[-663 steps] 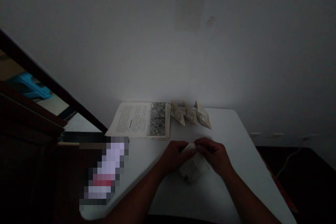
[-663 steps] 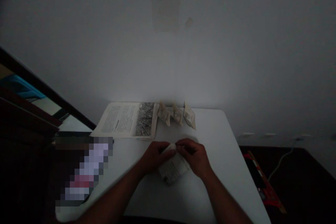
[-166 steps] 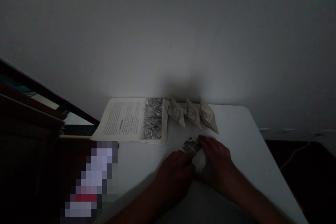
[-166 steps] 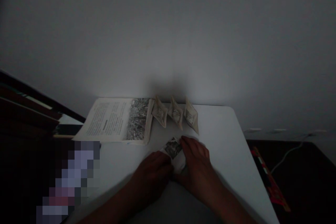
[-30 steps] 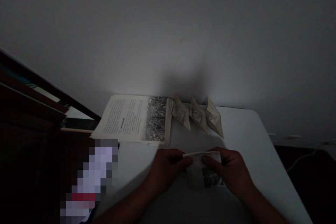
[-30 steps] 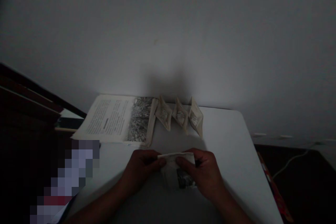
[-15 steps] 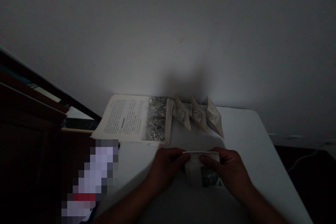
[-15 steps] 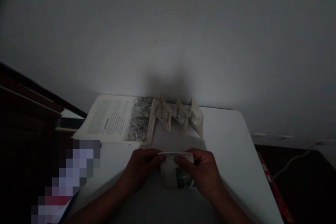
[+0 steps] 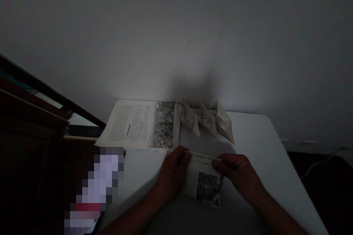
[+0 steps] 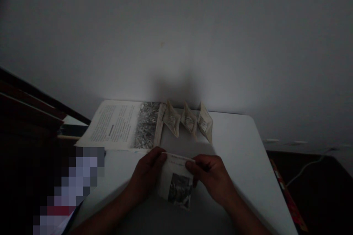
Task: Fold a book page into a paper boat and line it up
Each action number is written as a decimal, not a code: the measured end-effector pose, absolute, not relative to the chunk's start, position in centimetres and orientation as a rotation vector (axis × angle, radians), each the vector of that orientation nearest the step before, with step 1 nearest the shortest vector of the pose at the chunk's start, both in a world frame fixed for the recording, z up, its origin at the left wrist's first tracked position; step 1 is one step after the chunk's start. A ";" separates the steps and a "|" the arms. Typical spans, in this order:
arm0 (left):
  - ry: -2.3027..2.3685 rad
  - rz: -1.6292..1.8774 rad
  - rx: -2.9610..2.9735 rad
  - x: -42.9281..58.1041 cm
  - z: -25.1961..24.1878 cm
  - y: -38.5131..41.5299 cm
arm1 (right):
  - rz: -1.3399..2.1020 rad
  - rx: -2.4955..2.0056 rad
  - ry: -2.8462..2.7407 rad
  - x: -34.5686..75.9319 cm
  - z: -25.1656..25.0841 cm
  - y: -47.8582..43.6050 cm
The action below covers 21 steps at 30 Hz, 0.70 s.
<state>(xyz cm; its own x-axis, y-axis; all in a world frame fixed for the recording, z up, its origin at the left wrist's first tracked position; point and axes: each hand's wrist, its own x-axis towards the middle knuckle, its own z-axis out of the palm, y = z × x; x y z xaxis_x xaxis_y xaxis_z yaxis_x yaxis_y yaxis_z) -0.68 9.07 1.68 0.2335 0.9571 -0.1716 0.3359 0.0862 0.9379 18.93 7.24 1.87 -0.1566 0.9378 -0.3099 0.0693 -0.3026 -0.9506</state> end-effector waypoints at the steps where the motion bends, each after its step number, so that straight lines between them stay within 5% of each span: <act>1: 1.318 0.730 1.483 -0.6 1.7 9.0 | 1.560 -1.381 -1.207 19.0 1.8 7.3; 21: 1.389 0.680 1.635 -0.4 2.4 8.8 | 1.255 -1.471 -1.737 18.5 1.9 7.1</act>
